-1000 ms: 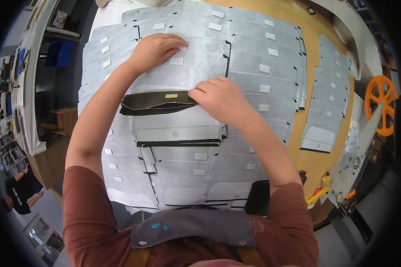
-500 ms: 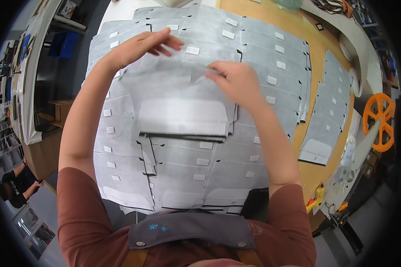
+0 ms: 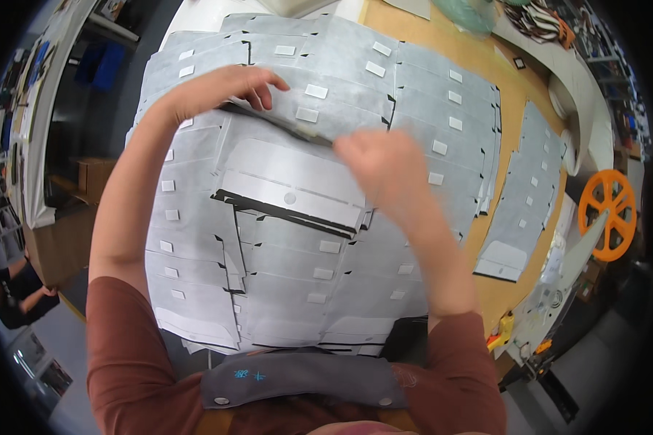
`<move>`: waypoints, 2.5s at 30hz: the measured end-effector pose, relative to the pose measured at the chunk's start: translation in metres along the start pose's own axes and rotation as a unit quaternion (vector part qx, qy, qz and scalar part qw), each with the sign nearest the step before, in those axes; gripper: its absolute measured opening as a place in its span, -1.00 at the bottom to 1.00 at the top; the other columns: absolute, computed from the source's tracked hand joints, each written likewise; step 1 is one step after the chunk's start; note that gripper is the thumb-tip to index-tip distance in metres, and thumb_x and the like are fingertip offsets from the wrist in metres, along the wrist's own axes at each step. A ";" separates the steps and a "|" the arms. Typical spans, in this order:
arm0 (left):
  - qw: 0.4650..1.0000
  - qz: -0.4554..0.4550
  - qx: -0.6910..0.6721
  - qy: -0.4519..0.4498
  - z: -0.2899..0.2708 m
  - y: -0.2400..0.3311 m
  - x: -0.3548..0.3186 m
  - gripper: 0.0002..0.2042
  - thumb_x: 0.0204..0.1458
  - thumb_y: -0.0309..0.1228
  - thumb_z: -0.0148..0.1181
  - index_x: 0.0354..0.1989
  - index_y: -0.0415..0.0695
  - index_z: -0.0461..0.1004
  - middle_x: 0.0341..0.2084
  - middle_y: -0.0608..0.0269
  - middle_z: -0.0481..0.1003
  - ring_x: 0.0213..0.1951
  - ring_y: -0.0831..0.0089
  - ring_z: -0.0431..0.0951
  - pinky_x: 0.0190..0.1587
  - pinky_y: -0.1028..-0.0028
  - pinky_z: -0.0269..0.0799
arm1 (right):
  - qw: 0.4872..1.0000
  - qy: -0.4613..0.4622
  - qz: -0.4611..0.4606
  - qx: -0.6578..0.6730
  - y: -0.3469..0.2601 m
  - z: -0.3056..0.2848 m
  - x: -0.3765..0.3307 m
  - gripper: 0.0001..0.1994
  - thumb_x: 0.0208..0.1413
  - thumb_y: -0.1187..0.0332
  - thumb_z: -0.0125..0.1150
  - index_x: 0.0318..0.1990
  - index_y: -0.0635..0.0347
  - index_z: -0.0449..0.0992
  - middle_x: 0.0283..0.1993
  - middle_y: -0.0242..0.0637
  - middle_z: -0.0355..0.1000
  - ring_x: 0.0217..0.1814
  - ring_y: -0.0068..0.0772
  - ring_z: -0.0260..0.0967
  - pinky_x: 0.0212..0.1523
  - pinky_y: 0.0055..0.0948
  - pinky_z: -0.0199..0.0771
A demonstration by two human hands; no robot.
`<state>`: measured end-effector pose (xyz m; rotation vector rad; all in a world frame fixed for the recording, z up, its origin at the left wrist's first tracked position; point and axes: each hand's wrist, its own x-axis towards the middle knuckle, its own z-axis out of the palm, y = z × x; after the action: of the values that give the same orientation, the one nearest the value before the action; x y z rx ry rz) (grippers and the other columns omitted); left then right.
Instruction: The person assembles components by picking up light gray fabric pieces and black rectangular pads from a table. They use a yellow hot glue gun to apply adhesive to the fabric pieces and then attach the black pads. The person repeats this process, stacking the finished units on the table.
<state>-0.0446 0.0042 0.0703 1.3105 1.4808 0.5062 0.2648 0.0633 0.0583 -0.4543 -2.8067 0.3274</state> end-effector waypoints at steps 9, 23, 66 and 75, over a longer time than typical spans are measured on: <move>0.938 0.090 0.325 0.085 0.043 -0.002 0.023 -0.67 -0.03 -0.28 0.43 -0.10 -0.03 0.50 -0.14 0.31 0.50 -0.06 0.31 0.51 0.04 0.32 0.43 | 0.910 -0.144 -0.145 0.362 -0.060 -0.103 -0.039 -0.86 -0.05 0.33 0.30 -0.32 0.08 0.53 -0.48 -0.44 0.35 -0.44 -0.49 0.41 -0.41 -0.47 0.35; 0.927 0.204 0.293 0.112 0.067 -0.021 0.028 -0.72 -0.01 -0.52 0.33 -0.09 -0.01 0.61 -0.10 0.34 0.54 0.01 0.28 0.50 0.11 0.30 0.43 | 0.831 -0.330 0.201 0.401 0.025 0.029 -0.012 -0.68 0.10 0.22 0.38 -0.11 0.27 0.59 -0.30 -0.25 0.58 -0.27 -0.51 0.44 -0.18 -0.45 0.45; 0.955 0.072 0.254 0.133 0.033 -0.018 0.023 -0.82 0.12 -0.32 0.27 -0.23 -0.08 0.41 -0.38 0.24 0.52 -0.27 0.24 0.50 -0.17 0.27 0.39 | 0.970 -0.086 -0.016 0.225 -0.051 -0.027 -0.068 -0.82 -0.01 0.39 0.33 -0.20 0.02 0.65 -0.41 -0.41 0.50 -0.45 -0.33 0.43 -0.44 -0.37 0.33; 0.955 0.009 0.271 0.115 0.060 0.012 0.009 -0.69 0.10 -0.20 0.32 -0.06 -0.07 0.50 -0.38 0.18 0.58 -0.33 0.27 0.54 -0.19 0.35 0.45 | 0.975 -0.006 -0.049 0.216 -0.098 -0.050 -0.101 -0.76 -0.10 0.43 0.27 -0.20 0.01 0.61 -0.49 -0.53 0.34 -0.49 -0.54 0.34 -0.50 -0.51 0.24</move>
<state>0.0145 -0.0026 0.0545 1.7338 1.8889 0.2732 0.3450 -0.0527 0.1079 -0.2132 -2.6465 0.8940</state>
